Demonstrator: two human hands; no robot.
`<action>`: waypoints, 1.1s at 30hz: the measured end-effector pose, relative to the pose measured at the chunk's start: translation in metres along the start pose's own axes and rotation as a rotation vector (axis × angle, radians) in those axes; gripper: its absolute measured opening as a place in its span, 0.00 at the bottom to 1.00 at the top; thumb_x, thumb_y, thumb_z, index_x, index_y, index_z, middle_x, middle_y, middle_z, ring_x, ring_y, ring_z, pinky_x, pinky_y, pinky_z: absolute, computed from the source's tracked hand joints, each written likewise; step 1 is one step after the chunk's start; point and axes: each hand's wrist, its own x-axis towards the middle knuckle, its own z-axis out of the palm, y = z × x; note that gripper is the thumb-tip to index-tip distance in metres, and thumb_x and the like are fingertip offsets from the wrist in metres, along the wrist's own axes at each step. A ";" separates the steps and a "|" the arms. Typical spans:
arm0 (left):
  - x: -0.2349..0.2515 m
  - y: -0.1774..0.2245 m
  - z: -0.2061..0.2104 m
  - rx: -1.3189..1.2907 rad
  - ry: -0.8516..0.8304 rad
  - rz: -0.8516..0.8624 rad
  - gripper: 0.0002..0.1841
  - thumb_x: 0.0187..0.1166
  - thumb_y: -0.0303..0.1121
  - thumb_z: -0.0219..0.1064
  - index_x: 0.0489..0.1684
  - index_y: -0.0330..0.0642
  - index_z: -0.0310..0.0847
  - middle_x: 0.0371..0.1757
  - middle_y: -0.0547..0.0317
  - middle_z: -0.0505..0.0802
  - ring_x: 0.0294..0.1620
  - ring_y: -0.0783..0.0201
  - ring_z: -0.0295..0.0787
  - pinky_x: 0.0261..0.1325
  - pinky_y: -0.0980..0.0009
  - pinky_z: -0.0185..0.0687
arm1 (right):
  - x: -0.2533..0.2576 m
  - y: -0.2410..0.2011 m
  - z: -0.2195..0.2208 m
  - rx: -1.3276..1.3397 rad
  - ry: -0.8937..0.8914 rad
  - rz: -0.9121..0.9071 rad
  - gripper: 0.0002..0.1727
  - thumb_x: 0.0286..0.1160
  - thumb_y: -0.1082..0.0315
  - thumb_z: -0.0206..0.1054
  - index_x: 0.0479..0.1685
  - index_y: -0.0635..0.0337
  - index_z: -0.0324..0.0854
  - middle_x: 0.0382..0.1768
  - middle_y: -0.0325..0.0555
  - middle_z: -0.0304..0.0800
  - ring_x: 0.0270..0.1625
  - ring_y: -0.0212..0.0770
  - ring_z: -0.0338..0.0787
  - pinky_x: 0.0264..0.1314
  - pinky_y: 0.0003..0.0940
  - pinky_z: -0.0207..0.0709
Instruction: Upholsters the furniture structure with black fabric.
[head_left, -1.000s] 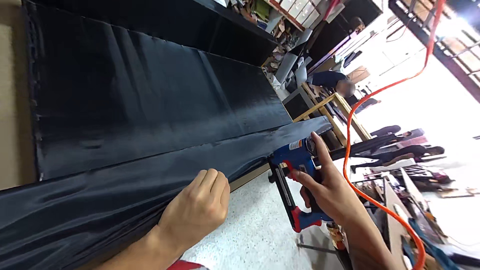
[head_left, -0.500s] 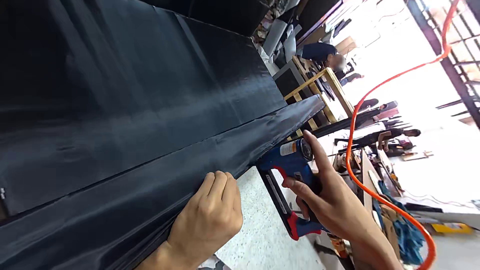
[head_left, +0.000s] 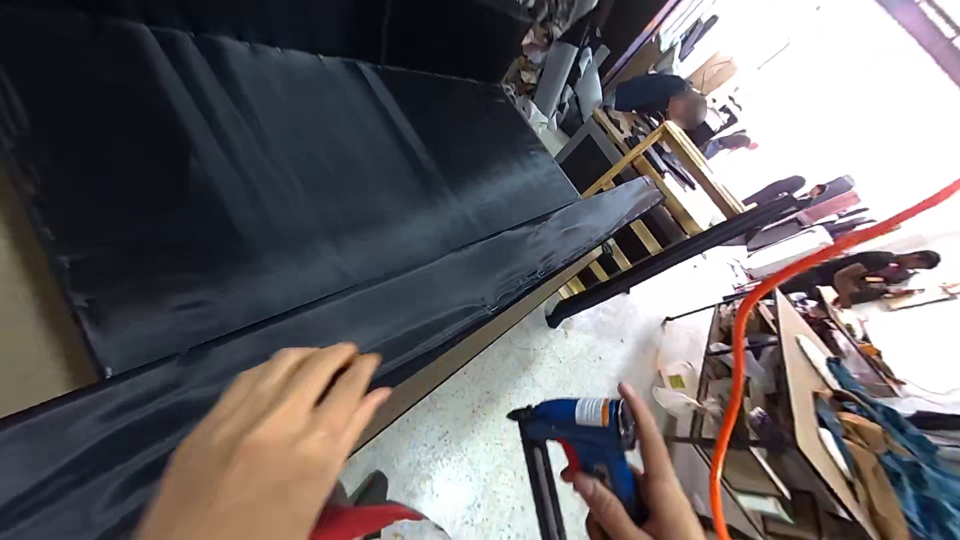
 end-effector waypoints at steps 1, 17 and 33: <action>-0.009 -0.007 -0.011 0.031 -0.038 -0.016 0.20 0.87 0.47 0.61 0.57 0.42 0.91 0.58 0.44 0.92 0.62 0.41 0.89 0.61 0.44 0.84 | -0.008 0.012 0.003 0.037 -0.001 0.007 0.54 0.80 0.67 0.71 0.98 0.49 0.31 0.40 0.46 0.95 0.25 0.43 0.92 0.25 0.45 0.91; -0.027 -0.010 -0.033 0.427 -0.013 0.143 0.09 0.82 0.28 0.66 0.53 0.36 0.87 0.51 0.46 0.90 0.51 0.47 0.89 0.49 0.53 0.88 | -0.044 0.078 0.046 0.155 -0.184 -0.087 0.55 0.78 0.63 0.74 0.98 0.45 0.33 0.38 0.44 0.96 0.22 0.43 0.91 0.23 0.45 0.91; -0.058 -0.023 -0.011 0.106 0.289 -0.087 0.08 0.81 0.25 0.62 0.40 0.40 0.90 0.43 0.53 0.92 0.47 0.52 0.90 0.54 0.57 0.85 | 0.020 -0.030 0.021 0.300 -0.036 -0.104 0.46 0.80 0.60 0.71 0.94 0.27 0.45 0.45 0.53 0.94 0.19 0.50 0.88 0.16 0.42 0.87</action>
